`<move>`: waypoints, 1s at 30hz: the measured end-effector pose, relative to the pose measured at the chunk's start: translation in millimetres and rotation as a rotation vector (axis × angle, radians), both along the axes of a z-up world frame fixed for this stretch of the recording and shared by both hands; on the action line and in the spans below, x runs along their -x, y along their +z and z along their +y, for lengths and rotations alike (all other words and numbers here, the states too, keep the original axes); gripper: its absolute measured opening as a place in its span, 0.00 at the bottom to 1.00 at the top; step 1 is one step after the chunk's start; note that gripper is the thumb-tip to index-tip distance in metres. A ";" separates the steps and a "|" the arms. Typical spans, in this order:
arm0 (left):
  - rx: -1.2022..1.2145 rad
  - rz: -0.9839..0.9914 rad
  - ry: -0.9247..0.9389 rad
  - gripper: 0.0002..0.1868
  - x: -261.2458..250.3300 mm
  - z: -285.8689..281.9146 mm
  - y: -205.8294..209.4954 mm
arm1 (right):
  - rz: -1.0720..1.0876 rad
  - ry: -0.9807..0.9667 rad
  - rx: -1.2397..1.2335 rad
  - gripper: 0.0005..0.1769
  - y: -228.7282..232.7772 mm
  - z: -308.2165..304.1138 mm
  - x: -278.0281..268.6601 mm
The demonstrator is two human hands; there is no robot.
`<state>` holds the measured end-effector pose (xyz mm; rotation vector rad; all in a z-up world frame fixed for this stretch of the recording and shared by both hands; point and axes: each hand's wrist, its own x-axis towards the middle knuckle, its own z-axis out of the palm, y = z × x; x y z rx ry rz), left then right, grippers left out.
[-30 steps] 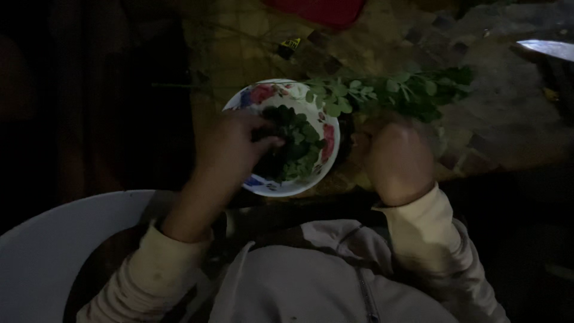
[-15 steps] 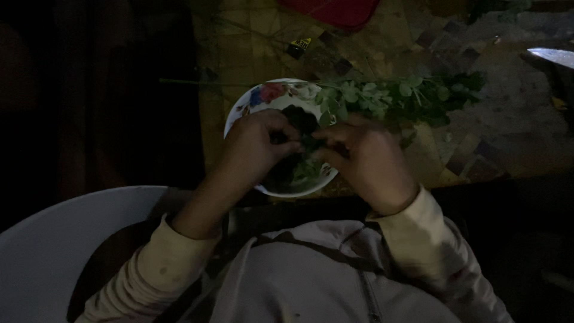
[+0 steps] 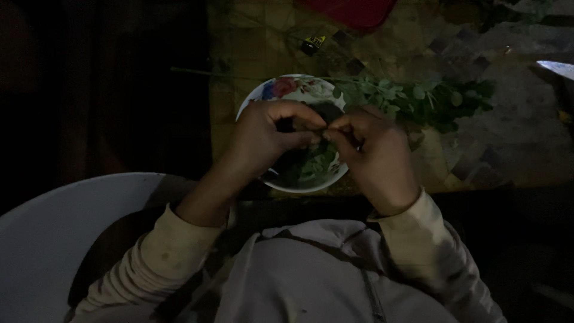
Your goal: The person plucks small green leaves from stems by hand and places them into a small floral-patterned bowl. The person continues to separate leaves from stems and accumulate them in the bowl.
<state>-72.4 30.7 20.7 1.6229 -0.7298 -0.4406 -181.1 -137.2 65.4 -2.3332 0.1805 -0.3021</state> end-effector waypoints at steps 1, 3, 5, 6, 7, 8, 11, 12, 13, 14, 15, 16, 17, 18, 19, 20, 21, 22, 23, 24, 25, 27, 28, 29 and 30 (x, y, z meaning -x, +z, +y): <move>0.013 -0.007 -0.001 0.11 -0.1 0.5 -0.6 | 0.022 -0.020 0.006 0.06 0.3 -0.1 0.6; 0.039 -0.029 -0.002 0.09 -0.4 2.3 -1.2 | 0.061 -0.057 0.017 0.07 -0.2 -0.3 1.7; 0.022 -0.006 0.008 0.07 -1.9 3.6 -1.1 | -0.001 -0.021 0.054 0.06 -1.1 -0.2 2.8; 0.014 0.007 0.013 0.06 -2.8 3.6 -0.8 | -0.029 -0.003 0.073 0.06 -1.3 -0.8 3.4; 0.006 0.015 0.016 0.06 -3.6 3.8 -0.5 | -0.011 -0.008 0.046 0.06 -1.7 -1.6 4.0; -0.003 0.020 0.018 0.06 -4.6 4.9 -0.4 | 0.004 -0.012 0.019 0.06 -2.6 -1.9 4.6; -0.013 -0.023 0.003 0.07 -9.2 9.5 0.7 | -0.030 -0.007 0.028 0.06 -3.9 -3.8 5.9; -0.013 -0.049 -0.006 0.07 -10.7 11.3 1.3 | -0.057 -0.003 0.046 0.06 -4.3 -4.8 6.7; -0.043 -0.060 0.008 0.07 -12.1 13.3 2.1 | -0.058 0.000 0.016 0.06 -4.3 -5.9 7.4; -0.074 -0.069 0.023 0.08 -13.6 15.6 3.5 | -0.058 0.002 -0.014 0.06 -3.9 -6.9 7.8; -0.105 -0.078 0.037 0.08 -14.9 16.8 4.9 | -0.058 0.004 -0.045 0.06 -3.5 -7.3 8.0; -0.072 -0.091 0.017 0.11 -16.0 16.5 5.8 | -0.035 -0.022 -0.002 0.06 -3.3 -7.4 8.4; -0.038 -0.103 -0.004 0.14 -16.6 15.9 6.5 | -0.012 -0.048 0.042 0.06 -2.7 -7.6 8.9; -0.006 -0.116 -0.024 0.17 -16.5 15.3 7.1 | 0.011 -0.073 0.084 0.07 -2.2 -7.3 9.5; 0.014 -0.157 -0.041 0.17 -14.6 14.7 7.1 | -0.004 -0.057 0.090 0.07 -1.5 -6.7 10.0; 0.034 -0.197 -0.057 0.17 -11.3 14.0 6.3 | -0.019 -0.040 0.097 0.07 -0.7 -5.6 10.3; 0.054 -0.238 -0.072 0.17 -8.9 13.2 5.3 | -0.033 -0.023 0.103 0.07 0.4 -4.2 10.6; 0.012 -0.231 -0.061 0.14 -7.3 12.2 4.4 | -0.018 -0.028 0.128 0.07 1.7 -3.0 10.7; -0.030 -0.223 -0.050 0.11 -5.7 11.0 3.4 | -0.002 -0.034 0.153 0.07 3.3 -1.6 10.8; -0.072 -0.216 -0.040 0.09 -4.9 10.0 2.6 | 0.014 -0.040 0.179 0.07 5.1 -0.4 10.8; -0.080 -0.212 -0.031 0.09 -4.2 9.4 2.1 | -0.001 -0.023 0.121 0.06 6.7 0.8 10.7; -0.095 -0.207 -0.014 0.09 -3.4 7.3 1.9 | -0.033 0.009 0.006 0.05 9.6 1.9 11.1; -0.077 -0.217 -0.015 0.09 -3.3 7.4 2.1 | -0.089 0.057 0.027 0.09 10.7 2.6 11.0; -0.059 -0.227 -0.015 0.09 -3.4 7.6 2.6 | -0.145 0.105 0.048 0.15 11.4 3.2 10.4; -0.043 -0.238 -0.016 0.09 -2.5 8.0 3.4 | -0.201 0.154 0.067 0.21 11.9 3.2 10.6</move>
